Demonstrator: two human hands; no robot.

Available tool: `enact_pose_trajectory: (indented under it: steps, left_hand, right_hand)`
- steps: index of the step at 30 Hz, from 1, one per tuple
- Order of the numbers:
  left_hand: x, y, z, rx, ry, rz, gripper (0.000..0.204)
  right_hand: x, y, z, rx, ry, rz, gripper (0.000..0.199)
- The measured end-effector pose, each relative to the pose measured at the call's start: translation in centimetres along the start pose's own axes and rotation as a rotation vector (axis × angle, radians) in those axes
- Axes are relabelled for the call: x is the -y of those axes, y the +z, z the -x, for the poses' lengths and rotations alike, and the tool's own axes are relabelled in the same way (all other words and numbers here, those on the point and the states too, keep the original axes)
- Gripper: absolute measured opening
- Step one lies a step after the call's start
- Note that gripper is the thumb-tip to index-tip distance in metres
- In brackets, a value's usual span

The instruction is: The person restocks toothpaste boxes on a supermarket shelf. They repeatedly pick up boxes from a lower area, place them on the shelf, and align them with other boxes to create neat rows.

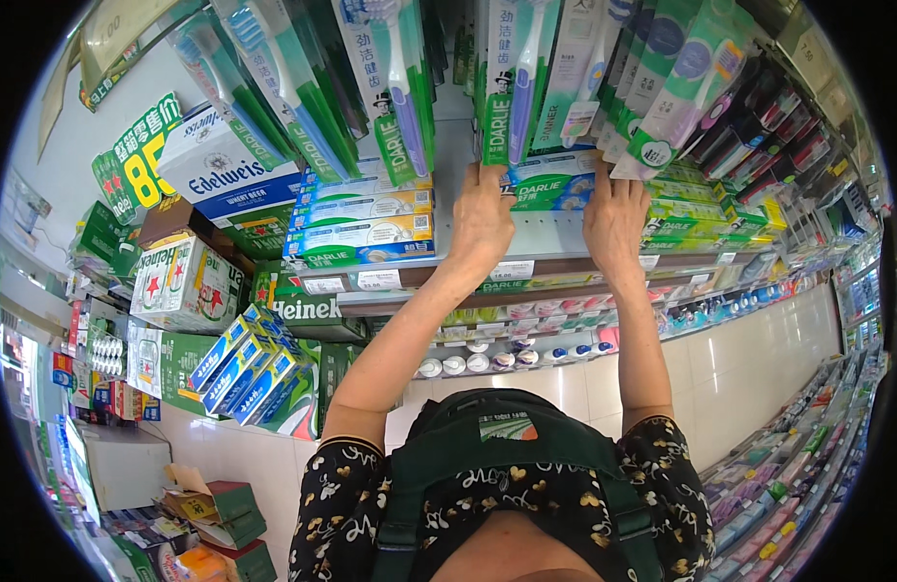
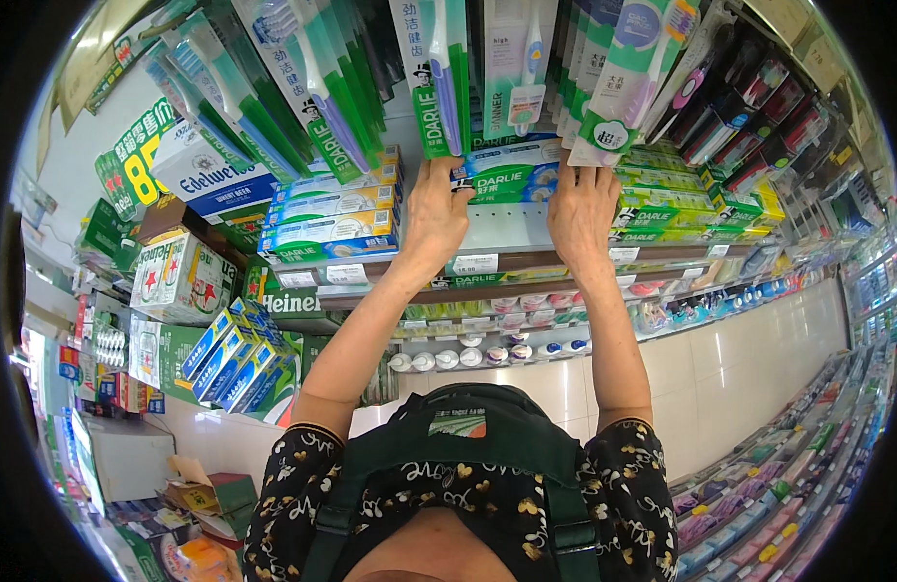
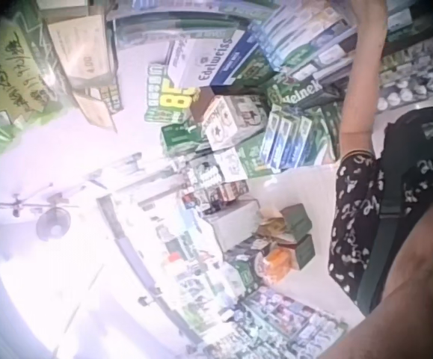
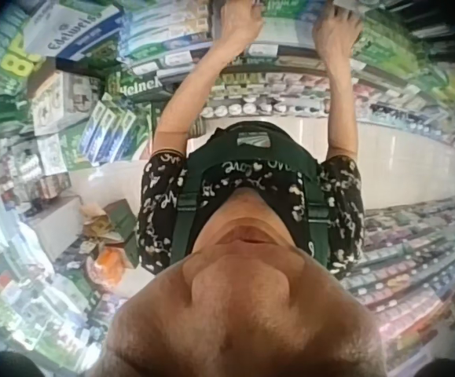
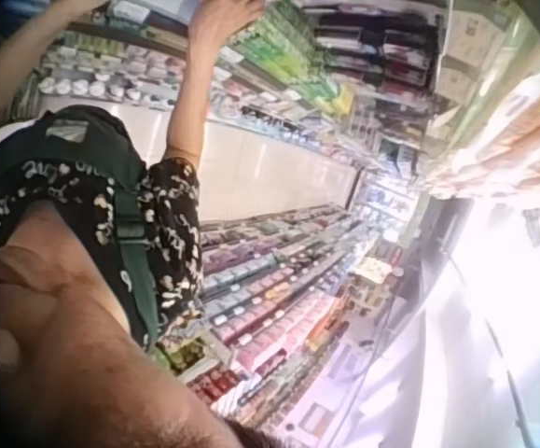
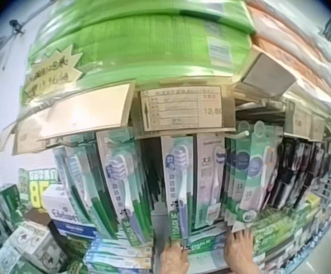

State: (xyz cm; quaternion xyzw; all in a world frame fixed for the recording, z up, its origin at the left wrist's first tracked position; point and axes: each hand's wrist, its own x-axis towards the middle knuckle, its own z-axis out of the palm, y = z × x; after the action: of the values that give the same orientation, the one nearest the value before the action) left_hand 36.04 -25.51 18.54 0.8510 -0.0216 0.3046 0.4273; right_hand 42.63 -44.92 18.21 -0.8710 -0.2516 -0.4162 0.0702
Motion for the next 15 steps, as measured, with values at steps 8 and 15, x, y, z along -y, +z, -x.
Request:
enact_pose_trajectory:
  steps: [8, 15]
  left_hand:
    - [-2.2, -5.9, 6.2, -0.094, -0.004, 0.106, 0.041]
    - [0.7, -14.9, 9.1, -0.21, -0.153, 0.434, 0.057]
  right_hand:
    - [1.0, -2.5, 3.0, -0.122, 0.132, -0.511, 0.053]
    - [6.0, -2.5, 2.1, 0.263, 0.169, -1.204, 0.048]
